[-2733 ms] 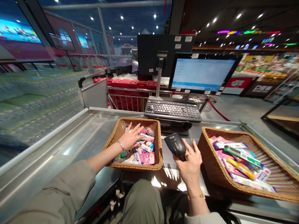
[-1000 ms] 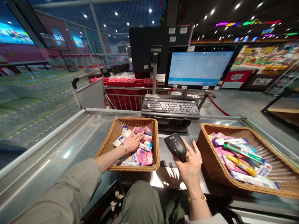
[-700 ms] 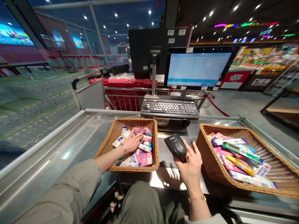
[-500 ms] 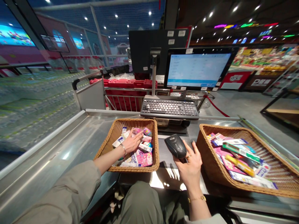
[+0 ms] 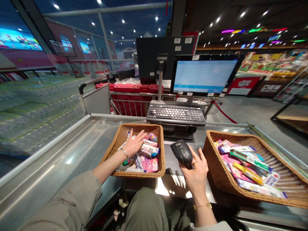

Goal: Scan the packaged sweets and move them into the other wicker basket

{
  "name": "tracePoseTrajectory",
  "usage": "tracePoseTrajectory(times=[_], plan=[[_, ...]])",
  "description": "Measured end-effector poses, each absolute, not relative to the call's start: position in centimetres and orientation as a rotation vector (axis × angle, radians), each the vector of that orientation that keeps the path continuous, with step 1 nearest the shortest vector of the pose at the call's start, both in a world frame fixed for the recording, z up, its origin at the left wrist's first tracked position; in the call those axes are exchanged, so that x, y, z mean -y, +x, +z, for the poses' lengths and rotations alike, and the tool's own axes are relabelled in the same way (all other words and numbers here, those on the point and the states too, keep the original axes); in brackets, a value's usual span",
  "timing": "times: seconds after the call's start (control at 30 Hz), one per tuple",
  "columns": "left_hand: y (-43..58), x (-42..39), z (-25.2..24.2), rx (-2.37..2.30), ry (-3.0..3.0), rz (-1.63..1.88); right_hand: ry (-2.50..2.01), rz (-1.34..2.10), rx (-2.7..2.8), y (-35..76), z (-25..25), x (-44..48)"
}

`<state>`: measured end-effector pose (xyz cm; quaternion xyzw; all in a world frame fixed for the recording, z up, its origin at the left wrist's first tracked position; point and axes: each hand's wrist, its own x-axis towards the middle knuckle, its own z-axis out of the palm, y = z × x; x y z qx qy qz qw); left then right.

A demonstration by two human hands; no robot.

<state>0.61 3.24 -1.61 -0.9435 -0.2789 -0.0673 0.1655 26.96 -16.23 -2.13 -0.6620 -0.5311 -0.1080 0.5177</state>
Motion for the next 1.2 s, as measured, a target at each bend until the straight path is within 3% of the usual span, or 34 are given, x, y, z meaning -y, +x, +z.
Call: tracePoseTrajectory(times=[1.2], plan=[[3.0,1.9,6.5,1.042,-2.458,-0.748,-1.566,-0.383,1.198,28.2,1.1,19.1]])
